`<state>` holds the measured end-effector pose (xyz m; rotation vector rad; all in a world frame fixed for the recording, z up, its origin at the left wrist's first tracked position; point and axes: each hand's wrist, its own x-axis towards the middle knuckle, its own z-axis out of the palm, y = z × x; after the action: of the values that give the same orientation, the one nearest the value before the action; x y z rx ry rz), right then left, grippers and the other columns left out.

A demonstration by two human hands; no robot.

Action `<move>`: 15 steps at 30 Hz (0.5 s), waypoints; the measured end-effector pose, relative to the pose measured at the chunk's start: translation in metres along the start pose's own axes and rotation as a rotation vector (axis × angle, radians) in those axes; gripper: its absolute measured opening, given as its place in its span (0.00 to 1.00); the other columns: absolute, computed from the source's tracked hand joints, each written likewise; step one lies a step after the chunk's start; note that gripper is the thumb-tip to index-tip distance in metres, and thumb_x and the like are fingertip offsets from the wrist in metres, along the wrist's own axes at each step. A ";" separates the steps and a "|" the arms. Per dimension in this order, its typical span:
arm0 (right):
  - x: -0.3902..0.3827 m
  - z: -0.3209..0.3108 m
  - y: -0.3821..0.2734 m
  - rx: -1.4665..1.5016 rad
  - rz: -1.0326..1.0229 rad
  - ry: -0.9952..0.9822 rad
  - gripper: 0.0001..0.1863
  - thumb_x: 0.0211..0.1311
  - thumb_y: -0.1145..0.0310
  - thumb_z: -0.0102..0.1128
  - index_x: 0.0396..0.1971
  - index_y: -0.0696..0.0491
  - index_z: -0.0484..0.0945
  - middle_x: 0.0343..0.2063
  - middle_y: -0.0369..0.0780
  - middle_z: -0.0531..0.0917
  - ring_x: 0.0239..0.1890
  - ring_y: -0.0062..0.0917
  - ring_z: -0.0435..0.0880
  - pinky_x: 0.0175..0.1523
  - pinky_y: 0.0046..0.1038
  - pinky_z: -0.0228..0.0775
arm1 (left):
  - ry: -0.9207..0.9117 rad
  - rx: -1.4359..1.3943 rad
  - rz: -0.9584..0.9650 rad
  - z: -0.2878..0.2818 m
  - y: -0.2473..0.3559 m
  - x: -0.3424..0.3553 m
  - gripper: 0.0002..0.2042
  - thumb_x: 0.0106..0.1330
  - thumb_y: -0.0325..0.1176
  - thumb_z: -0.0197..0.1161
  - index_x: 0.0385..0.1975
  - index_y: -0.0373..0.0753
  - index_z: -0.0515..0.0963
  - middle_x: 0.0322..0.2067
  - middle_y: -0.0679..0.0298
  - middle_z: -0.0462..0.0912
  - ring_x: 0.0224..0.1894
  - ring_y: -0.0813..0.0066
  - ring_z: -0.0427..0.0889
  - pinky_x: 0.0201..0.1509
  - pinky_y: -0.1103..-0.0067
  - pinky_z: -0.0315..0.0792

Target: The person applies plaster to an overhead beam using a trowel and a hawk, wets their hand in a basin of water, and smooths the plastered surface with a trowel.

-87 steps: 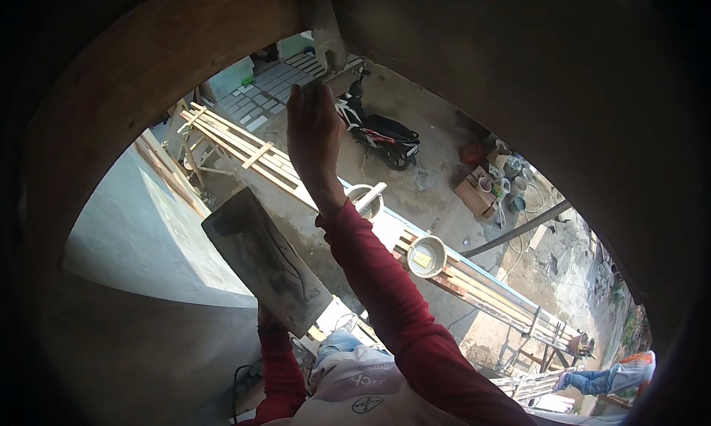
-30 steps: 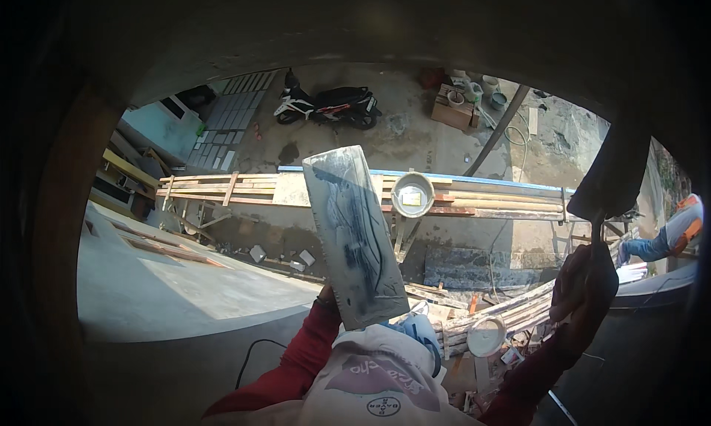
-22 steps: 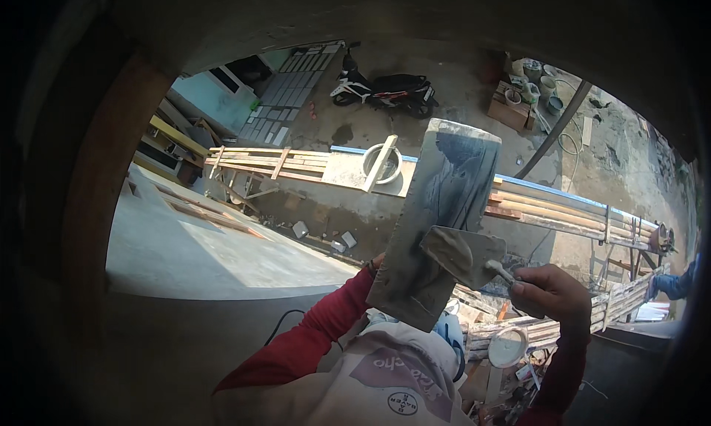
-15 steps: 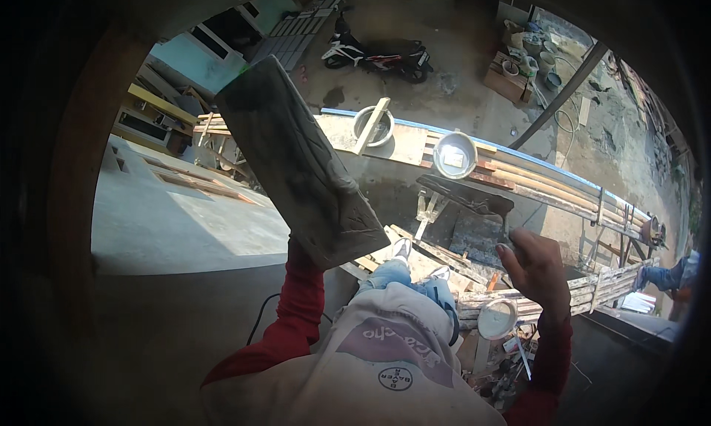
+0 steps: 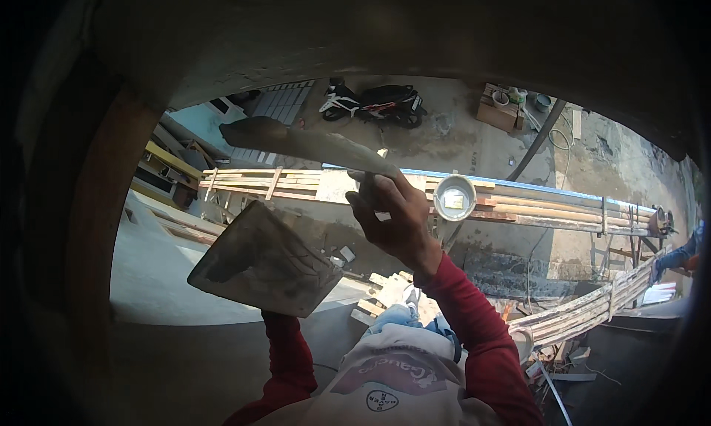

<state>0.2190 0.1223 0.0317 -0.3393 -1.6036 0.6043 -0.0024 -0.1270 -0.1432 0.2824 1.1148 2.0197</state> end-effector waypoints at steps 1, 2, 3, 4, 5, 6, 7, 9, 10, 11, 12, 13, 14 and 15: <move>0.008 -0.002 -0.003 0.054 0.058 -0.010 0.09 0.54 0.77 0.60 0.36 0.59 0.75 0.24 0.39 0.75 0.18 0.17 0.74 0.21 0.19 0.65 | -0.004 0.005 -0.005 0.000 -0.002 0.001 0.22 0.70 0.42 0.49 0.61 0.41 0.60 0.54 0.61 0.70 0.53 0.70 0.72 0.56 0.71 0.69; 0.014 -0.006 -0.005 0.111 0.119 -0.024 0.07 0.57 0.76 0.58 0.36 0.59 0.74 0.22 0.38 0.74 0.18 0.15 0.73 0.22 0.19 0.64 | -0.007 0.005 -0.014 0.001 -0.005 0.002 0.22 0.70 0.42 0.49 0.61 0.41 0.60 0.54 0.61 0.70 0.53 0.70 0.72 0.56 0.71 0.69; 0.020 -0.012 -0.010 0.100 0.118 -0.014 0.07 0.57 0.76 0.58 0.36 0.59 0.74 0.22 0.38 0.74 0.18 0.15 0.73 0.22 0.19 0.64 | -0.017 0.008 -0.027 0.003 -0.011 0.005 0.22 0.70 0.42 0.49 0.61 0.41 0.60 0.54 0.61 0.70 0.53 0.70 0.72 0.56 0.71 0.69; 0.025 -0.018 -0.015 0.199 0.242 0.003 0.06 0.59 0.74 0.56 0.35 0.59 0.74 0.20 0.37 0.73 0.17 0.15 0.73 0.22 0.19 0.64 | -0.026 0.009 -0.042 0.006 -0.018 0.008 0.22 0.70 0.43 0.49 0.61 0.41 0.61 0.54 0.61 0.70 0.53 0.70 0.72 0.56 0.71 0.69; 0.028 -0.021 -0.017 0.302 0.364 0.020 0.06 0.62 0.71 0.54 0.34 0.59 0.74 0.17 0.36 0.73 0.16 0.14 0.72 0.22 0.18 0.63 | -0.037 0.016 -0.054 0.010 -0.024 0.013 0.23 0.70 0.43 0.49 0.61 0.41 0.61 0.54 0.61 0.70 0.53 0.69 0.72 0.56 0.71 0.69; 0.025 -0.024 -0.017 0.296 0.362 0.027 0.06 0.62 0.71 0.54 0.34 0.59 0.74 0.17 0.36 0.73 0.16 0.14 0.72 0.22 0.18 0.63 | -0.044 0.019 -0.066 0.013 -0.029 0.014 0.23 0.69 0.43 0.49 0.61 0.41 0.61 0.54 0.61 0.70 0.53 0.69 0.72 0.56 0.71 0.69; 0.016 -0.030 -0.017 0.270 0.436 -0.002 0.07 0.63 0.70 0.53 0.33 0.58 0.74 0.16 0.36 0.73 0.16 0.15 0.72 0.22 0.19 0.63 | -0.053 0.020 -0.074 0.014 -0.034 0.013 0.23 0.69 0.43 0.49 0.61 0.41 0.61 0.54 0.61 0.70 0.53 0.69 0.72 0.56 0.71 0.69; -0.022 -0.032 -0.013 0.141 0.504 -0.031 0.07 0.64 0.69 0.52 0.31 0.58 0.73 0.16 0.38 0.74 0.15 0.18 0.73 0.21 0.20 0.64 | -0.078 0.017 -0.091 0.019 -0.043 0.021 0.23 0.69 0.43 0.49 0.61 0.41 0.61 0.53 0.61 0.70 0.53 0.69 0.72 0.56 0.70 0.69; -0.047 -0.030 -0.012 0.041 0.500 -0.033 0.07 0.64 0.69 0.53 0.31 0.57 0.73 0.17 0.39 0.75 0.15 0.19 0.74 0.21 0.22 0.65 | -0.088 0.018 -0.097 0.023 -0.045 0.025 0.23 0.69 0.43 0.50 0.60 0.41 0.61 0.53 0.61 0.70 0.53 0.69 0.72 0.56 0.70 0.69; -0.055 -0.027 -0.021 -0.018 0.478 -0.044 0.06 0.62 0.70 0.55 0.31 0.57 0.73 0.17 0.40 0.76 0.16 0.21 0.76 0.22 0.23 0.66 | -0.099 0.017 -0.096 0.026 -0.047 0.028 0.23 0.69 0.43 0.50 0.60 0.41 0.61 0.53 0.61 0.70 0.53 0.69 0.72 0.56 0.70 0.69; -0.058 -0.020 -0.030 -0.079 0.461 -0.050 0.06 0.61 0.70 0.56 0.31 0.57 0.73 0.18 0.41 0.77 0.16 0.23 0.77 0.22 0.24 0.67 | -0.115 0.020 -0.102 0.029 -0.049 0.032 0.23 0.69 0.43 0.50 0.60 0.42 0.61 0.53 0.61 0.70 0.53 0.69 0.72 0.56 0.70 0.69; -0.049 -0.010 -0.034 -0.129 0.338 -0.011 0.07 0.58 0.71 0.60 0.31 0.56 0.73 0.20 0.42 0.79 0.18 0.27 0.80 0.22 0.26 0.69 | -0.134 0.020 -0.105 0.033 -0.051 0.037 0.23 0.69 0.43 0.50 0.60 0.42 0.61 0.53 0.61 0.70 0.53 0.69 0.72 0.56 0.70 0.69; -0.035 -0.002 -0.039 -0.129 0.313 -0.015 0.06 0.58 0.73 0.60 0.31 0.57 0.73 0.19 0.41 0.78 0.18 0.25 0.79 0.23 0.25 0.68 | -0.144 0.020 -0.111 0.035 -0.053 0.039 0.23 0.69 0.43 0.50 0.60 0.42 0.61 0.53 0.61 0.70 0.53 0.69 0.72 0.56 0.70 0.69; -0.017 0.003 -0.044 -0.141 0.287 -0.012 0.05 0.57 0.75 0.59 0.32 0.57 0.73 0.18 0.40 0.77 0.18 0.24 0.78 0.23 0.23 0.67 | -0.162 0.018 -0.118 0.040 -0.055 0.042 0.23 0.69 0.43 0.50 0.60 0.42 0.61 0.53 0.61 0.70 0.53 0.68 0.72 0.56 0.70 0.69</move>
<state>0.2241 0.0767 0.0428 -0.6798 -1.6250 0.7130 0.0205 -0.0553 -0.1709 0.3741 1.0254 1.8495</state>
